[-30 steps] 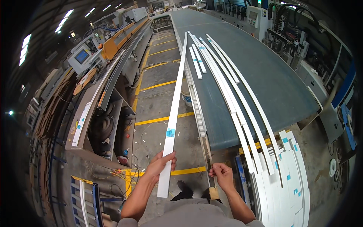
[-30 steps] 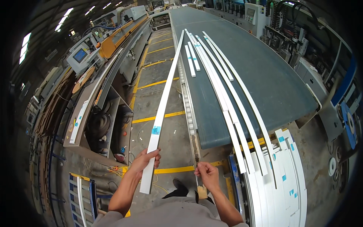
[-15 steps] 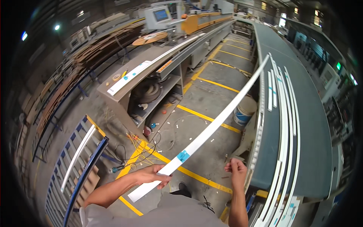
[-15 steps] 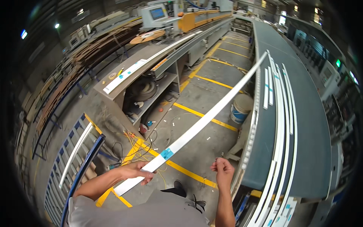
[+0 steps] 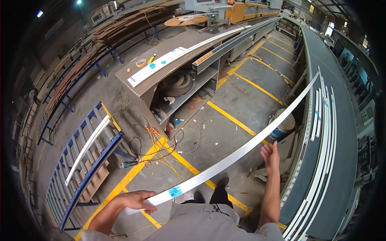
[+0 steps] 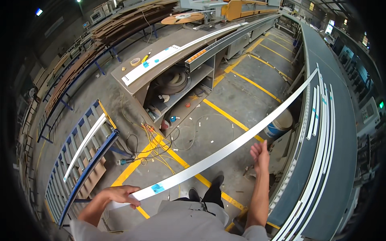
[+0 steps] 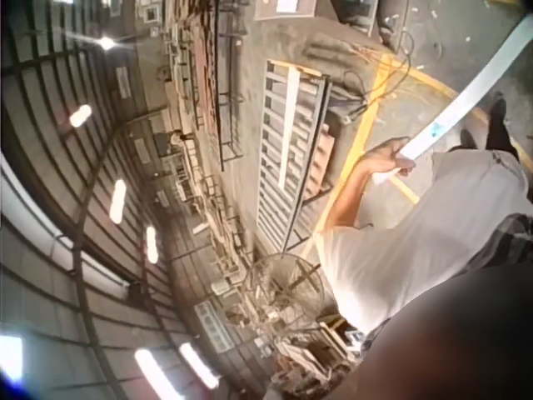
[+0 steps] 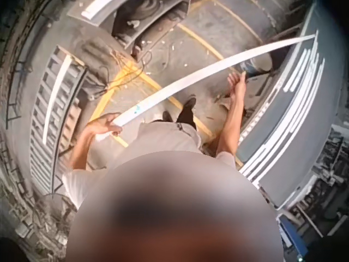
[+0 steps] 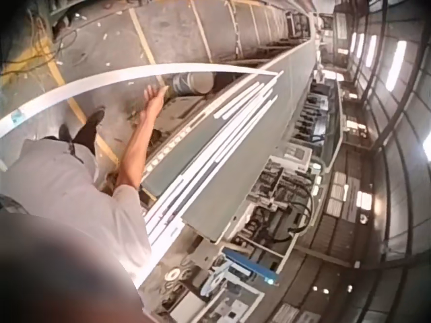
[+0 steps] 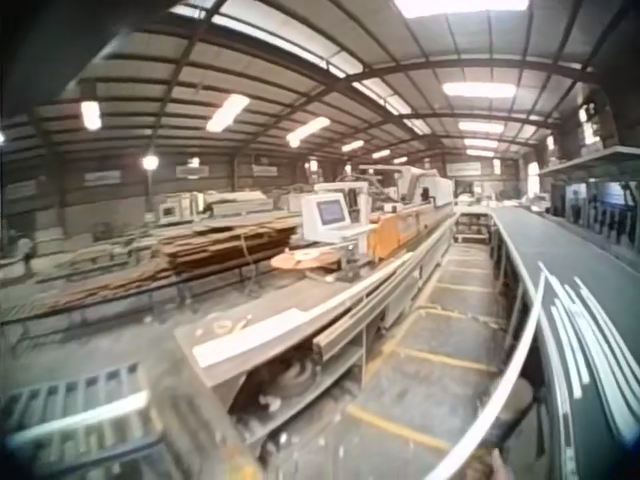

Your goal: The recorder picks up long white strips and loads them onto an industrial assembly machine, applying tape as needed.

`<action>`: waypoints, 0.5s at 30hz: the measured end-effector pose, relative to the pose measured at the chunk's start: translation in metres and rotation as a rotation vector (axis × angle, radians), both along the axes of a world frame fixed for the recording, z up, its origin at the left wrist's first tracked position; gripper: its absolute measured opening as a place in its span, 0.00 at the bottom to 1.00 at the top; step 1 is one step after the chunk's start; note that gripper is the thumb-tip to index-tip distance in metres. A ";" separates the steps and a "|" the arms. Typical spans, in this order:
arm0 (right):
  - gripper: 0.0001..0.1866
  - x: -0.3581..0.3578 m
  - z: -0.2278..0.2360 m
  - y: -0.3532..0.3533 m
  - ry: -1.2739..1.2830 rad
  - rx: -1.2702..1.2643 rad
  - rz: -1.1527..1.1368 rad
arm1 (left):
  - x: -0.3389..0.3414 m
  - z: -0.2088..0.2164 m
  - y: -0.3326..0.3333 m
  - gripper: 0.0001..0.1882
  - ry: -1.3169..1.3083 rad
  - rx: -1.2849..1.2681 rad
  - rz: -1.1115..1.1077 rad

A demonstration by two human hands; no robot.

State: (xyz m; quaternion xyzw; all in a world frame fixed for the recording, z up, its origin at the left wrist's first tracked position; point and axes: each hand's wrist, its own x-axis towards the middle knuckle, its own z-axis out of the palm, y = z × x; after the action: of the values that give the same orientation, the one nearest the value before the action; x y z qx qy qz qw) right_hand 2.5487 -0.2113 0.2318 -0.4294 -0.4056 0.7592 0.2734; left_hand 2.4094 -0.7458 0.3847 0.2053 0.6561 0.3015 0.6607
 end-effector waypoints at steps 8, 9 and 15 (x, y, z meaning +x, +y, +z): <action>0.35 -0.090 -0.043 0.138 0.274 -0.071 0.004 | -0.026 0.010 -0.006 0.37 0.839 -0.508 -0.034; 0.33 -0.099 -0.038 0.145 0.326 -0.069 0.045 | -0.029 0.007 0.003 0.38 0.820 -0.566 0.023; 0.26 -0.146 -0.057 0.186 0.413 -0.148 -0.009 | -0.055 -0.033 0.024 0.39 0.899 -0.549 0.356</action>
State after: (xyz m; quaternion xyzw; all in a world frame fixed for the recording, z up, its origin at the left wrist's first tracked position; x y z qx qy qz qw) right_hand 2.4024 -0.0253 0.1750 -0.2855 -0.2819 0.8575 0.3219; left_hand 2.3547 -0.7218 0.3520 0.0200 0.9524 0.1094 0.2840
